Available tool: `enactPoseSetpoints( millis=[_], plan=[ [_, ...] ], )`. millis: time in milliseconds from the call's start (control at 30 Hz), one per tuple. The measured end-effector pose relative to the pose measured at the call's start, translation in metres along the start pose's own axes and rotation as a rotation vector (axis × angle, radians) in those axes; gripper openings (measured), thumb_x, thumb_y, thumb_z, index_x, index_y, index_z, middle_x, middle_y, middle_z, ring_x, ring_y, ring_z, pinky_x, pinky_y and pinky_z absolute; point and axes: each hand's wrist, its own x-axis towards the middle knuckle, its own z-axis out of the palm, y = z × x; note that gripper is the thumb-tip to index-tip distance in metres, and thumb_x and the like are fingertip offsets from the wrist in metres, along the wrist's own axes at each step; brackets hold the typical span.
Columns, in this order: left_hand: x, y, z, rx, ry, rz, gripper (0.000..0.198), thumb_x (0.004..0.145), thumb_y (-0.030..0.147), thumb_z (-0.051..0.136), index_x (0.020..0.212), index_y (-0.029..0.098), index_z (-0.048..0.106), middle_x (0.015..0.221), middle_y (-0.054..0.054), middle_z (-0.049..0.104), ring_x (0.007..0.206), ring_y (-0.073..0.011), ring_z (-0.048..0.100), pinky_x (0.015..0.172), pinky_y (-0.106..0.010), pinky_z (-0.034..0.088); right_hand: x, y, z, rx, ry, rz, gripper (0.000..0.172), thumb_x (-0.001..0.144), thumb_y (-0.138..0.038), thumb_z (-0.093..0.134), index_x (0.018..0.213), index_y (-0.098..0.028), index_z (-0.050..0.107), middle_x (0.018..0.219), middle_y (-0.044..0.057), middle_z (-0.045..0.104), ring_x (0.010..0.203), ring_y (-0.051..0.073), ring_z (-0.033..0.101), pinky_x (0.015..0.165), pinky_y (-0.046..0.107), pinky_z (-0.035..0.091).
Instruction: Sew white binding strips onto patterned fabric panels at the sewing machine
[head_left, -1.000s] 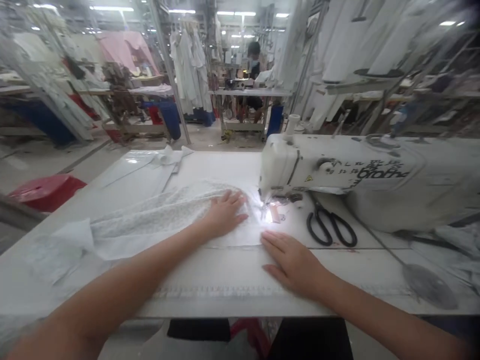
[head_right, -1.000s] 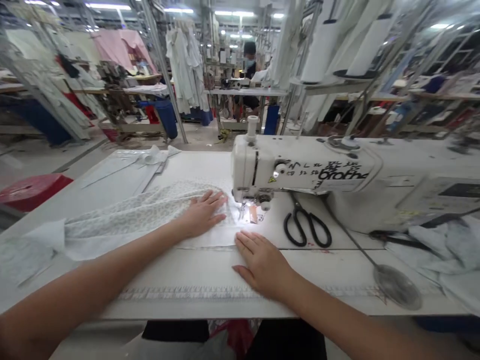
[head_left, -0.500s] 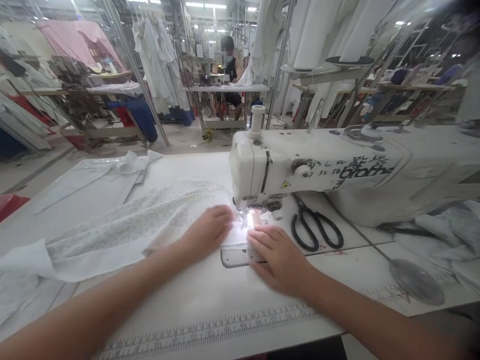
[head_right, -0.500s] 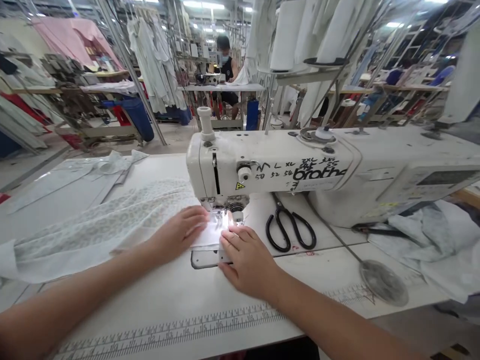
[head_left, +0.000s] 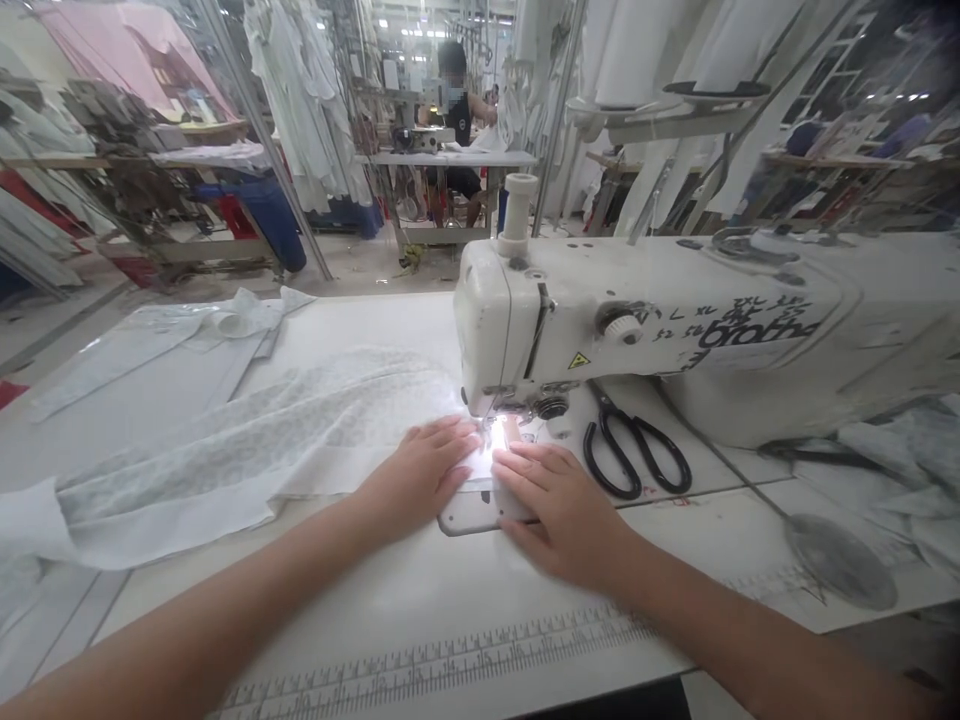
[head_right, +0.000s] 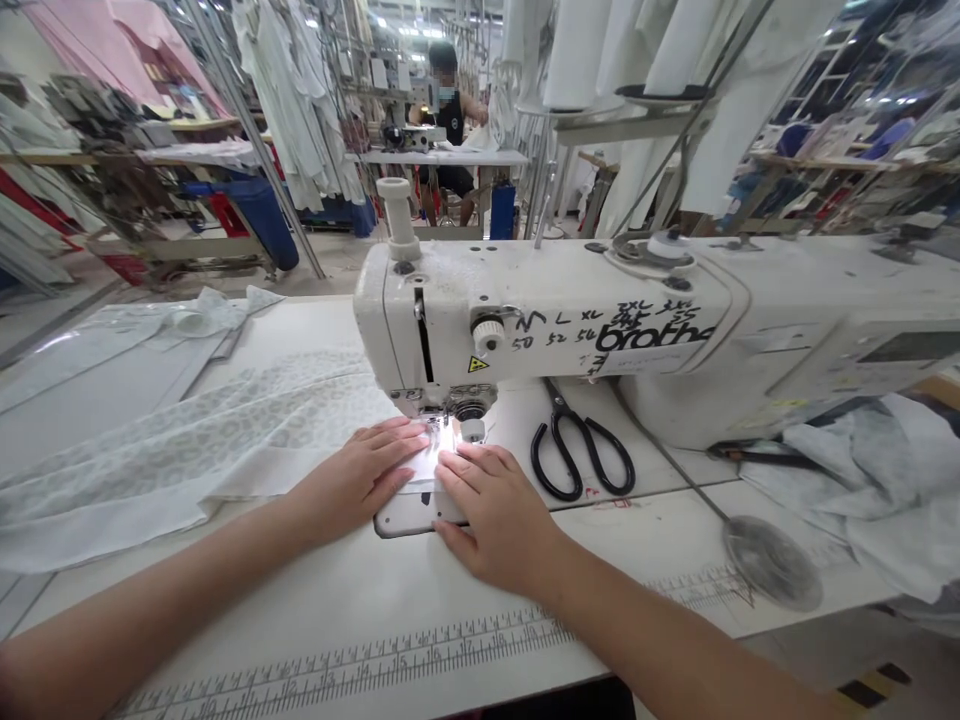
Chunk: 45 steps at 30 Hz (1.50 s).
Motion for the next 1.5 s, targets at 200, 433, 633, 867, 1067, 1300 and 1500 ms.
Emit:
enactPoseSetpoints(
  millis=[200,433,633,867,1067,1300,1500],
  plan=[
    [0.0,-0.001,0.001,0.025,0.019,0.033,0.033,0.091,0.023,0.037,0.122,0.02,0.048,0.132,-0.006,0.049,0.127,-0.0248,0.035,0.099,-0.046,0.036,0.0,-0.002,-0.002,0.004,-0.035,0.036,0.046,0.085,-0.03,0.049,0.126,-0.009,0.05,0.129,0.01,0.051,0.121,0.027,0.039,0.103,0.045,0.032],
    [-0.003,0.001,0.001,-0.032,0.006,0.144,0.029,0.094,0.024,0.033,0.115,0.021,0.054,0.124,-0.005,0.054,0.121,-0.021,0.042,0.099,-0.04,0.037,-0.002,-0.002,-0.003,0.005,-0.027,0.019,0.045,0.086,-0.029,0.049,0.125,-0.007,0.051,0.128,0.011,0.053,0.121,0.026,0.039,0.104,0.044,0.031],
    [-0.002,-0.004,-0.002,-0.086,0.019,0.184,0.03,0.094,0.023,0.037,0.12,0.023,0.052,0.127,-0.003,0.053,0.121,-0.0208,0.042,0.102,-0.04,0.035,-0.003,-0.003,-0.002,-0.009,-0.032,0.011,0.047,0.086,-0.03,0.048,0.126,-0.005,0.049,0.128,0.012,0.052,0.121,0.027,0.039,0.103,0.045,0.032],
    [-0.005,-0.005,-0.006,-0.117,0.025,0.306,0.027,0.092,0.022,0.041,0.114,0.021,0.056,0.124,-0.006,0.055,0.122,-0.0211,0.041,0.101,-0.038,0.035,-0.006,-0.002,-0.002,-0.01,0.06,-0.07,0.035,0.086,-0.025,0.049,0.113,-0.005,0.058,0.117,0.013,0.06,0.114,0.028,0.045,0.098,0.046,0.037],
    [-0.005,-0.007,-0.007,-0.129,-0.008,0.335,0.028,0.091,0.022,0.042,0.116,0.022,0.056,0.124,-0.007,0.055,0.122,-0.0216,0.041,0.101,-0.038,0.034,-0.008,-0.003,-0.002,-0.025,0.069,-0.086,0.033,0.085,-0.024,0.051,0.113,-0.007,0.057,0.114,0.014,0.061,0.111,0.028,0.048,0.094,0.047,0.041],
    [0.011,-0.018,-0.012,-0.091,0.018,0.279,0.029,0.089,0.023,0.045,0.115,0.022,0.057,0.122,-0.007,0.056,0.117,-0.0222,0.045,0.1,-0.039,0.035,-0.005,0.0,-0.003,-0.019,0.091,-0.052,0.034,0.084,-0.022,0.051,0.116,-0.01,0.054,0.114,0.013,0.06,0.111,0.027,0.049,0.094,0.046,0.043],
    [0.014,-0.021,-0.013,-0.094,0.023,0.2,0.031,0.088,0.024,0.044,0.117,0.022,0.056,0.115,-0.008,0.058,0.112,-0.0229,0.048,0.096,-0.039,0.039,-0.02,0.015,-0.027,-0.077,0.207,0.161,0.022,0.089,-0.024,0.043,0.104,-0.015,0.058,0.1,0.011,0.063,0.096,0.025,0.057,0.083,0.041,0.05]
  ],
)
